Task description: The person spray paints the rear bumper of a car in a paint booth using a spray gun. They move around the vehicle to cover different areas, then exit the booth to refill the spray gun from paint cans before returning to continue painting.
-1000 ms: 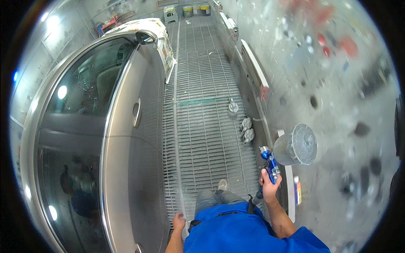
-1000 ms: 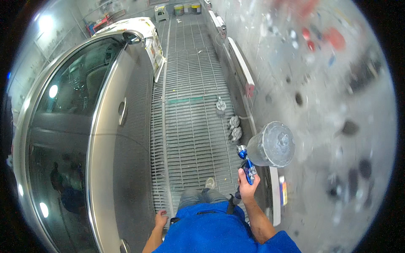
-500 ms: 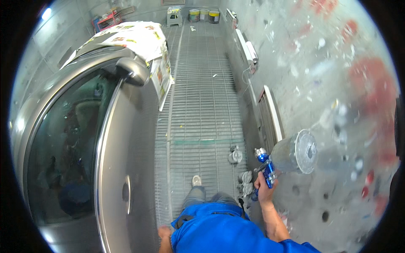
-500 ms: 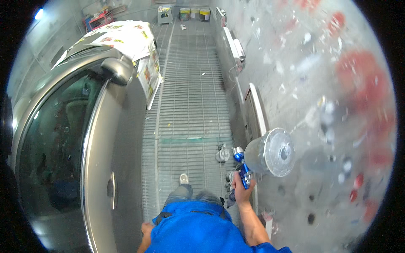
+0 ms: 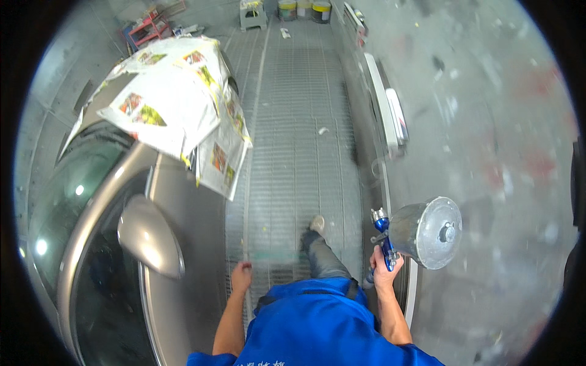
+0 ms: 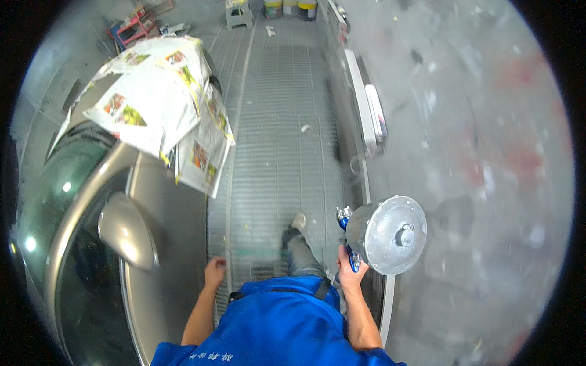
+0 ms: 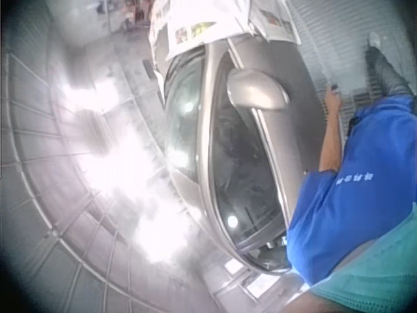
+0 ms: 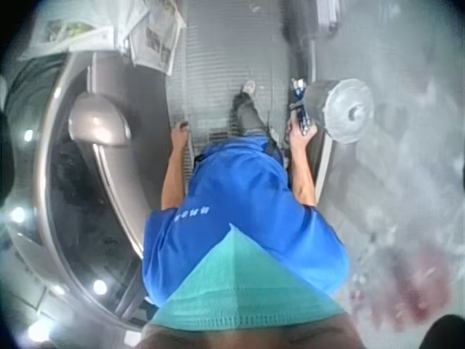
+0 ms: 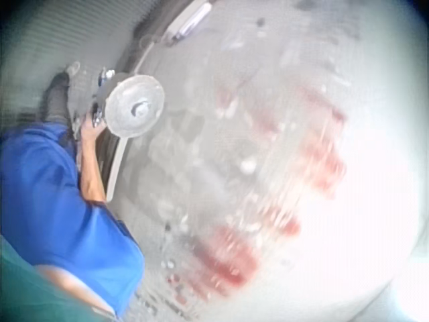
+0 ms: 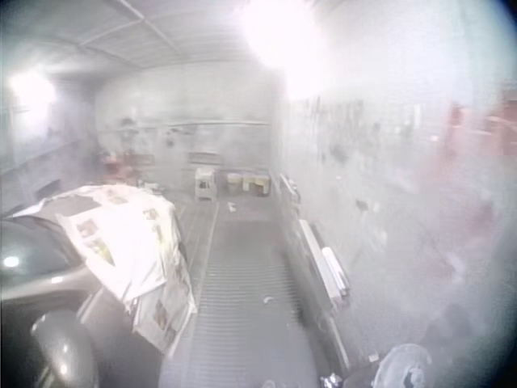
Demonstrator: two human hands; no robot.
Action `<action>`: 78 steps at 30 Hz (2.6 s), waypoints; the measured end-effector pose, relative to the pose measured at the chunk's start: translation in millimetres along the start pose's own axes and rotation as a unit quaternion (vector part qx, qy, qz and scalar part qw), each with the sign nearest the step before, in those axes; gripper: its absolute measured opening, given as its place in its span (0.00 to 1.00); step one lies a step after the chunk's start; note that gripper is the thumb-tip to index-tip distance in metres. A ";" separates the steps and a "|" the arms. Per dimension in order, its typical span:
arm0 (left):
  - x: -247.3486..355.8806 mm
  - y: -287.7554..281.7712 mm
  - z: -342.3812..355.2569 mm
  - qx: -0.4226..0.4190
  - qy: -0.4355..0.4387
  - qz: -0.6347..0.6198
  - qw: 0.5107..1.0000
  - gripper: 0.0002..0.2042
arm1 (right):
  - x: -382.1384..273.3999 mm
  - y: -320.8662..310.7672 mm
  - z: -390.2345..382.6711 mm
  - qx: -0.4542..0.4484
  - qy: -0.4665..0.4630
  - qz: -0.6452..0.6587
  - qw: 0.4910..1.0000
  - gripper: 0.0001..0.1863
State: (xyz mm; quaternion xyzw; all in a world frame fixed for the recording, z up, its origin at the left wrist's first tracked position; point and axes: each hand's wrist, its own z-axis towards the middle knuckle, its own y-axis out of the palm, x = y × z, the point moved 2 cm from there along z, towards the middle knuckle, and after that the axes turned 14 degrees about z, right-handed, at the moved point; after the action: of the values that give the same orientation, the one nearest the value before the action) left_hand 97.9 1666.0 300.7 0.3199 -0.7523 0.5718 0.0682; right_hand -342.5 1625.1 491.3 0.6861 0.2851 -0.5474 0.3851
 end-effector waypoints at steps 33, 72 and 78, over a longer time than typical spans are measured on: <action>564.0 -174.8 1063.7 -0.060 -0.010 -0.211 0.976 0.13 | 64.1 544.5 1054.9 -0.045 0.024 -0.017 0.999 0.08; 695.5 -442.9 1985.8 0.165 -0.399 -0.245 0.868 0.14 | 191.5 1678.4 1846.3 -0.424 0.181 -0.093 0.882 0.20; 675.7 -453.5 2111.4 0.113 -0.455 -0.292 0.834 0.15 | 233.7 1849.8 1861.2 -0.516 0.194 -0.100 0.828 0.20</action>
State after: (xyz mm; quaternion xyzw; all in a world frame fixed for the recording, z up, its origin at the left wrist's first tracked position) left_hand 376.3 -579.5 276.9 0.7544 -0.5004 0.3958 -0.1545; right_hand 227.2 -947.0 471.0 0.4470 0.6623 -0.2114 0.5629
